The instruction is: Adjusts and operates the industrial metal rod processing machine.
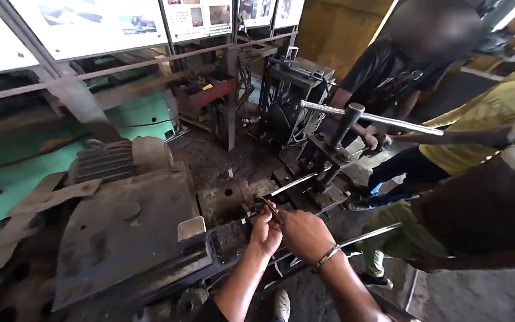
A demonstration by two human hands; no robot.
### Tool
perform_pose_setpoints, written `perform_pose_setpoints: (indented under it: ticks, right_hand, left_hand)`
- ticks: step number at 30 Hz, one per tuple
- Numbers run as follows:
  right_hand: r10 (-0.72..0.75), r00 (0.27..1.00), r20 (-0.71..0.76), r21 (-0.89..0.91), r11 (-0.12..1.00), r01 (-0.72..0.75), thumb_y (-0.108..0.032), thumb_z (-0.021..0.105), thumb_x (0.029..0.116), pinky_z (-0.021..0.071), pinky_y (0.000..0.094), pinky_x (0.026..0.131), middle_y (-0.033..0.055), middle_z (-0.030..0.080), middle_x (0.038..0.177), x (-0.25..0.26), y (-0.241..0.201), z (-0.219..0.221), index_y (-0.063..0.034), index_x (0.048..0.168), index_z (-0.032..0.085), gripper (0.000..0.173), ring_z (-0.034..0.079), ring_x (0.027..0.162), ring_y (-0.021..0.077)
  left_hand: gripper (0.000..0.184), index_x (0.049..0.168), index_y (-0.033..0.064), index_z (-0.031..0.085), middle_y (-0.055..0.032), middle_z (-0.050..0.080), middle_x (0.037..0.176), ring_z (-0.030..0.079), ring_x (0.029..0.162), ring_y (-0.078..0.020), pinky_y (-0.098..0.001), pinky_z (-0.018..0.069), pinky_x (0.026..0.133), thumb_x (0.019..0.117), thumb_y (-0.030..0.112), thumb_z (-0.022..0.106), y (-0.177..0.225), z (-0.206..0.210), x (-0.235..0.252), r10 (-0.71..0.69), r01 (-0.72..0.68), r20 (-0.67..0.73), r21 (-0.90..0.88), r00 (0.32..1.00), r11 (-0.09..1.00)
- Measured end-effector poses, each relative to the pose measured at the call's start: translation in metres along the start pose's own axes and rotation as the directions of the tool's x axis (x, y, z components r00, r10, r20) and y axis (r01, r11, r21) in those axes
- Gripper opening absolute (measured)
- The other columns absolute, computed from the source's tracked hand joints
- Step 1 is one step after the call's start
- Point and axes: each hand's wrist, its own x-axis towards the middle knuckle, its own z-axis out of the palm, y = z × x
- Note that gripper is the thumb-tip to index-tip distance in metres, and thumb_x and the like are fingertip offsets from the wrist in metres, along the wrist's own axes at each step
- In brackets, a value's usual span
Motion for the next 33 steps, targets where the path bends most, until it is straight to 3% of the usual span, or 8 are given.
perform_pose_setpoints:
  ticks: [5,12,16,21,24,29,31,33]
  right_hand:
    - [-0.018,0.999,-0.028,-0.048,0.999,0.017,-0.024,0.053,0.0988,0.0572,0.0558,0.074,0.0138,0.071,0.097,0.0,-0.006,-0.004,-0.0126,0.113,0.066,0.023,0.071,0.093,0.0356]
    - [-0.041,0.998,-0.045,-0.044,0.998,0.039,-0.024,0.052,0.1002,0.0575,0.0573,0.078,0.0146,0.071,0.103,0.0,-0.002,0.004,-0.014,0.121,0.065,0.027,0.071,0.097,0.0368]
    - [-0.073,0.997,-0.037,-0.109,0.992,0.069,-0.018,0.055,0.0978,0.0562,0.0531,0.068,0.0129,0.07,0.094,-0.001,-0.02,-0.019,-0.0122,0.109,0.068,0.018,0.071,0.088,0.0343]
    - [-0.077,0.988,-0.136,-0.082,0.994,0.066,-0.023,0.053,0.0999,0.0574,0.0544,0.07,0.01,0.072,0.094,0.001,-0.003,0.006,-0.0202,0.122,0.066,0.026,0.072,0.087,0.0331]
    - [-0.056,0.992,-0.112,-0.098,0.994,0.045,-0.026,0.047,0.103,0.0575,0.0559,0.074,0.0117,0.072,0.098,-0.002,0.006,0.011,-0.0181,0.127,0.062,0.029,0.072,0.092,0.0354]
    - [-0.037,0.999,-0.029,0.019,0.999,0.038,-0.064,0.049,0.0988,0.0556,0.0604,0.083,0.0123,0.07,0.114,-0.003,0.006,-0.002,-0.0178,0.135,0.057,0.059,0.07,0.102,0.0355]
    - [-0.036,0.975,-0.22,0.043,0.998,0.046,-0.071,0.053,0.0935,0.056,0.0622,0.079,0.0133,0.07,0.114,-0.023,-0.004,-0.035,-0.0168,0.133,0.061,0.068,0.069,0.1,0.0371]
    - [-0.088,0.869,-0.487,-0.026,0.996,0.086,-0.077,0.045,0.0942,0.0569,0.0599,0.078,0.0116,0.069,0.119,-0.055,-0.019,-0.085,-0.0181,0.143,0.057,0.077,0.068,0.103,0.0361]
  left_hand:
    - [0.019,0.106,0.0095,0.06,-0.0078,0.066,0.09,0.067,0.078,-0.0181,-0.0343,0.0596,0.072,0.1068,0.012,0.041,-0.002,-0.002,0.0,0.006,-0.005,0.039,-0.03,0.999,1.0]
    - [0.019,0.108,0.0097,0.059,-0.0081,0.066,0.09,0.068,0.077,-0.0182,-0.0349,0.0603,0.07,0.1068,0.011,0.039,-0.001,0.001,-0.002,-0.005,0.008,0.045,-0.056,0.999,0.998]
    - [0.021,0.105,0.0102,0.061,-0.0075,0.067,0.088,0.069,0.08,-0.0179,-0.0351,0.0603,0.071,0.1057,0.013,0.04,0.003,0.009,-0.012,-0.014,0.02,0.062,-0.104,0.998,0.994]
    - [0.018,0.114,0.0089,0.059,-0.009,0.067,0.098,0.069,0.087,-0.02,-0.0365,0.06,0.079,0.106,0.009,0.043,0.003,0.0,-0.007,0.023,-0.022,0.011,-0.046,1.0,0.999]
    - [0.018,0.113,0.0068,0.06,-0.0102,0.067,0.097,0.069,0.085,-0.0204,-0.0356,0.0605,0.079,0.1075,0.015,0.046,0.003,0.004,-0.008,0.01,-0.009,0.04,-0.026,0.999,1.0]
    - [0.023,0.103,0.0108,0.061,-0.0049,0.064,0.084,0.065,0.072,-0.0155,-0.0319,0.0583,0.069,0.1091,0.021,0.041,0.004,0.005,-0.007,-0.002,-0.007,0.128,0.068,0.992,0.998]
    - [0.024,0.102,0.0104,0.06,-0.0063,0.065,0.087,0.067,0.078,-0.0188,-0.0371,0.0588,0.076,0.1088,0.023,0.041,0.002,0.004,-0.005,0.036,-0.045,0.161,0.053,0.986,0.998]
    - [0.023,0.104,0.0083,0.06,-0.0092,0.067,0.088,0.068,0.077,-0.0216,-0.0391,0.06,0.074,0.1083,0.021,0.041,0.0,0.005,-0.006,0.06,-0.065,0.104,0.046,0.993,0.997]
